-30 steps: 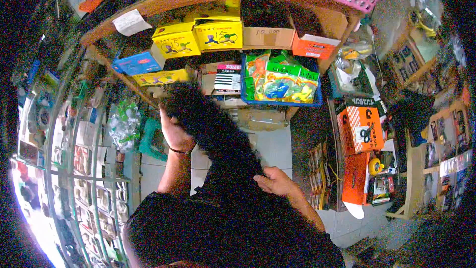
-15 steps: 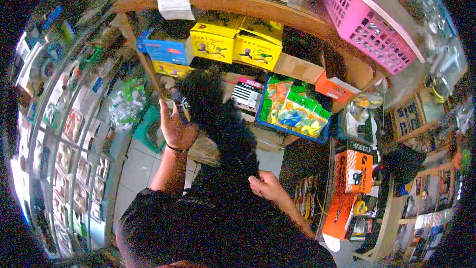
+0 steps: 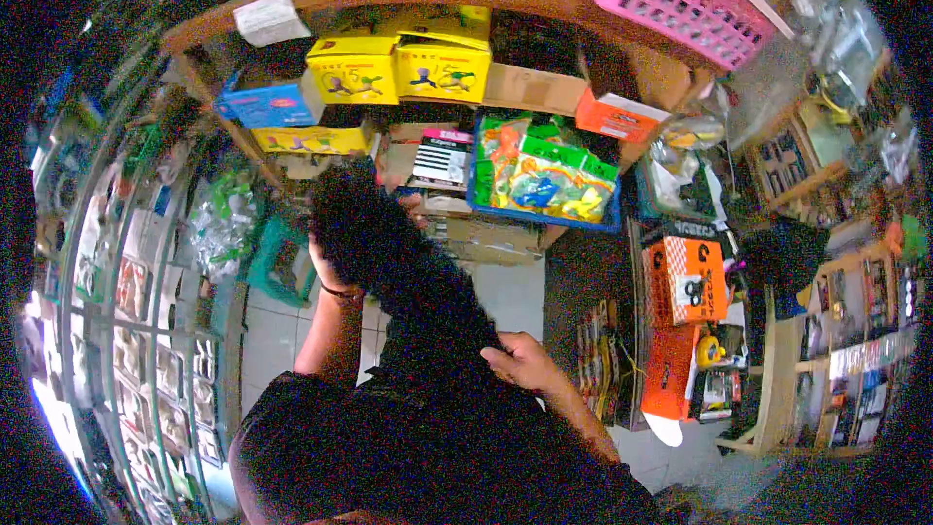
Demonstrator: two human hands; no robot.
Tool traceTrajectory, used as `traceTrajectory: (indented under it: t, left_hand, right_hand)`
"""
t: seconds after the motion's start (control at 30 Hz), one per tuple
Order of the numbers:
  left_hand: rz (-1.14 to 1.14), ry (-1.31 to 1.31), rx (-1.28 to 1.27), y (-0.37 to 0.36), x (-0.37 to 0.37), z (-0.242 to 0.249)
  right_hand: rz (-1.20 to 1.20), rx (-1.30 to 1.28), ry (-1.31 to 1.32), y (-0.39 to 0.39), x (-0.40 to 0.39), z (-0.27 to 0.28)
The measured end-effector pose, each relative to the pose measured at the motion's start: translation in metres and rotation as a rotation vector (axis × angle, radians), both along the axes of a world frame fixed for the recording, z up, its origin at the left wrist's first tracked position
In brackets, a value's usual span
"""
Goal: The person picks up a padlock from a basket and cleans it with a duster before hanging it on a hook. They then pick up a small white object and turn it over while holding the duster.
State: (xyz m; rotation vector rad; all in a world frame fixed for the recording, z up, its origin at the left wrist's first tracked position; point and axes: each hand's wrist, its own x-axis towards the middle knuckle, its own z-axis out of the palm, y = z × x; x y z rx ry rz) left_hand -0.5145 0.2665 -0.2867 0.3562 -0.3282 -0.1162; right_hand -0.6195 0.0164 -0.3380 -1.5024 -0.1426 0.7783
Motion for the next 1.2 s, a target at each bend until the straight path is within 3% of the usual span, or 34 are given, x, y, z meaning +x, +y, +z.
traceTrajectory:
  t: [0.03, 0.07, 0.23, 0.3, 0.37, 0.43, 0.47, 0.63, 0.7, 0.77, 0.83, 0.9, 0.97, 1.0, 1.1, 1.2]
  left_hand:
    - [-0.022, -0.061, -0.009, -0.005, 0.000, 0.004]
    - [0.034, 0.156, -0.200, -0.012, -0.003, 0.015]
    - [-0.081, 0.166, -0.121, -0.030, 0.006, 0.009]
    - [-0.546, 0.017, 0.040, -0.027, 0.015, -0.007]
    - [-0.447, 0.034, 0.086, -0.042, 0.010, -0.002]
    - [-0.066, 0.160, -0.006, -0.053, -0.002, 0.023]
    - [-0.126, 0.243, -0.079, -0.052, -0.001, 0.021]
    - [-0.124, 0.168, 0.009, -0.054, 0.000, 0.019]
    - [-0.417, -0.065, -0.004, -0.053, 0.004, 0.015]
    - [-0.378, -0.097, 0.014, -0.059, 0.001, 0.020]
    - [-0.162, 0.229, 0.026, -0.065, 0.003, 0.030]
    - [-0.174, 0.207, 0.050, -0.067, 0.008, 0.021]
    - [-0.361, -0.252, 0.052, -0.068, 0.006, 0.014]
    - [-0.368, -0.252, 0.053, -0.068, 0.005, 0.016]
    - [-0.266, 0.206, 0.021, -0.065, 0.002, 0.032]
    - [-0.274, 0.157, 0.000, -0.064, 0.006, 0.017]
  right_hand:
    - [-0.051, -0.017, 0.007, -0.004, -0.003, 0.001]
    - [-0.100, -0.032, 0.015, -0.007, -0.006, 0.001]
    - [-0.162, 0.030, 0.061, -0.015, -0.024, 0.000]
    - [-0.121, 0.046, 0.057, -0.019, -0.031, -0.002]
    - [-0.163, 0.035, -0.022, -0.024, -0.037, -0.008]
    - [-0.227, 0.085, 0.017, -0.028, -0.040, -0.013]
    - [-0.291, 0.130, 0.060, -0.029, -0.041, -0.014]
    - [-0.223, 0.109, 0.039, -0.026, -0.041, -0.012]
    - [-0.199, 0.107, 0.009, -0.027, -0.044, -0.009]
    - [-0.283, 0.072, -0.002, -0.030, -0.044, -0.006]
    - [-0.304, 0.111, 0.021, -0.030, -0.046, -0.010]
    - [-0.323, 0.155, 0.047, -0.027, -0.049, -0.012]
    - [-0.226, 0.052, -0.025, -0.023, -0.052, -0.014]
    - [-0.233, 0.053, -0.024, -0.023, -0.053, -0.011]
    - [-0.345, 0.126, 0.001, -0.023, -0.054, -0.006]
    - [-0.302, 0.155, 0.051, -0.020, -0.058, -0.025]
